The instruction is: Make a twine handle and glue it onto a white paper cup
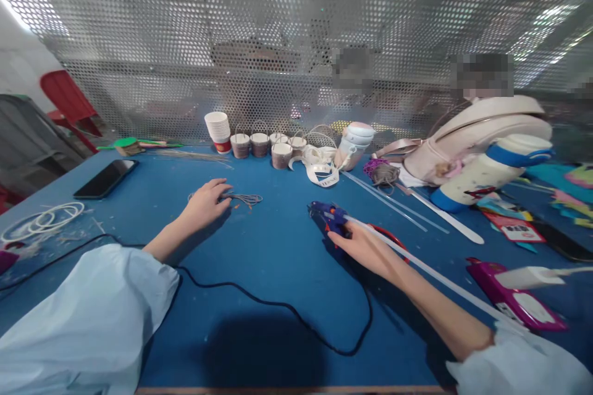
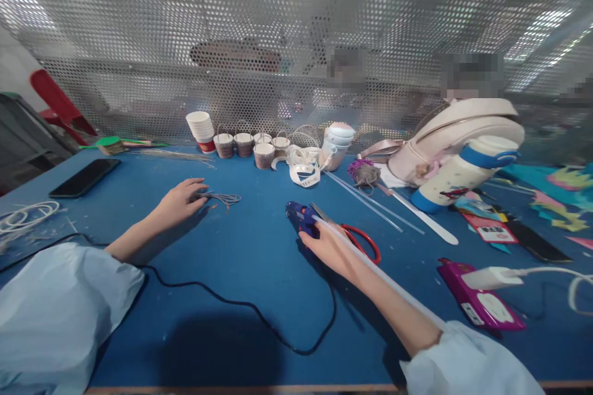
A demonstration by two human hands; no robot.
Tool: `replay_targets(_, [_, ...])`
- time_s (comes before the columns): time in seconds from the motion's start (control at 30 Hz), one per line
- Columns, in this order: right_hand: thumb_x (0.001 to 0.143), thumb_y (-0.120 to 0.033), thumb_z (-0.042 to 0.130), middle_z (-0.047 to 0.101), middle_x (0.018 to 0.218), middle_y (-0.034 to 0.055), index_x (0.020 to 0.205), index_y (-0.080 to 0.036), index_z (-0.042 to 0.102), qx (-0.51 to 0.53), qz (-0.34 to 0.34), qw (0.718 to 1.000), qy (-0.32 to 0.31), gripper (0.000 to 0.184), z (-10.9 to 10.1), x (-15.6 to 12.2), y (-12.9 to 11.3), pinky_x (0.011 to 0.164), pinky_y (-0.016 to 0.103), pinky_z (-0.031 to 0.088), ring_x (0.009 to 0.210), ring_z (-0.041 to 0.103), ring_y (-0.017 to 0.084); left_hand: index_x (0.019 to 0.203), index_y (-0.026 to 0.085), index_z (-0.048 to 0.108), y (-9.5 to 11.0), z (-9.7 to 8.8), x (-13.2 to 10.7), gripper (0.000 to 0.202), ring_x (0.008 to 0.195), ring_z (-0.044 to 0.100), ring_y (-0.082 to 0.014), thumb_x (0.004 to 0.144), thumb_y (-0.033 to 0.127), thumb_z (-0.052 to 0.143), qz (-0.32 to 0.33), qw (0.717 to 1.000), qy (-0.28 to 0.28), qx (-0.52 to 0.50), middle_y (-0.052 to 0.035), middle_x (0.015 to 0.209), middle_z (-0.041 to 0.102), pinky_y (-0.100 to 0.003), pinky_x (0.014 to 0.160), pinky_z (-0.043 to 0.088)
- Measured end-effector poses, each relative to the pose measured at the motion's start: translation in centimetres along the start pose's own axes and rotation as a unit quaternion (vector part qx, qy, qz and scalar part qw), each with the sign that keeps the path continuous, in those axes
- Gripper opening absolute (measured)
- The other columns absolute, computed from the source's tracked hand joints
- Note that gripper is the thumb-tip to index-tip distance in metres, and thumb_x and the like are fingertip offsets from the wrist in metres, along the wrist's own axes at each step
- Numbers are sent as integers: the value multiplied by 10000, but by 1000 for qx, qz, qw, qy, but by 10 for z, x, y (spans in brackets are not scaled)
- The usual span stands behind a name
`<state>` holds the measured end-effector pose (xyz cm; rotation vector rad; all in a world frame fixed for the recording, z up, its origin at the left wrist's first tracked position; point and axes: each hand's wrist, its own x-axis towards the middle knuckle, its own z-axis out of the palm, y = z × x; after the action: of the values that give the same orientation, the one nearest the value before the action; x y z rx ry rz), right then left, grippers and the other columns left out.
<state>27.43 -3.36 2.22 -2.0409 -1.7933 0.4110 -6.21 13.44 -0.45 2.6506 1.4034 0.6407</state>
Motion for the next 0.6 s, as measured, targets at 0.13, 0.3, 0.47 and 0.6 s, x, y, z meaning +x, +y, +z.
replay_targets(0.13, [826,-369,501,691,716,25,860,-198,690,-2,-6,1000,17,258,-6,13,-25,612,271,438,682,631,212,1190,146,596,6,8,6,438,1264,485,-269,843,373,453,32,999,-34,-1,-140,1363,533,-426,1080,367])
replay_targets(0.3, [819,-350,520,680,676,15,799,-209,660,-15,-51,999,-2,200,5,40,-56,591,250,399,632,612,192,1202,162,601,9,17,11,418,1240,508,-252,875,349,418,58,995,-79,14,-117,1326,577,-423,1068,364])
replay_targets(0.47, [833,-302,517,682,693,24,858,-195,653,-25,-71,997,-14,174,25,60,-67,615,248,409,666,622,196,1066,197,674,10,18,8,330,1067,604,-239,887,295,414,65,994,-88,26,-88,1145,673,-394,975,428])
replay_targets(0.6, [851,-278,524,701,801,43,913,-187,643,-29,-93,995,-11,163,33,65,-63,699,265,439,773,629,209,1002,200,690,14,16,4,307,987,616,-241,890,275,414,54,996,-66,35,-94,1030,687,-401,936,439])
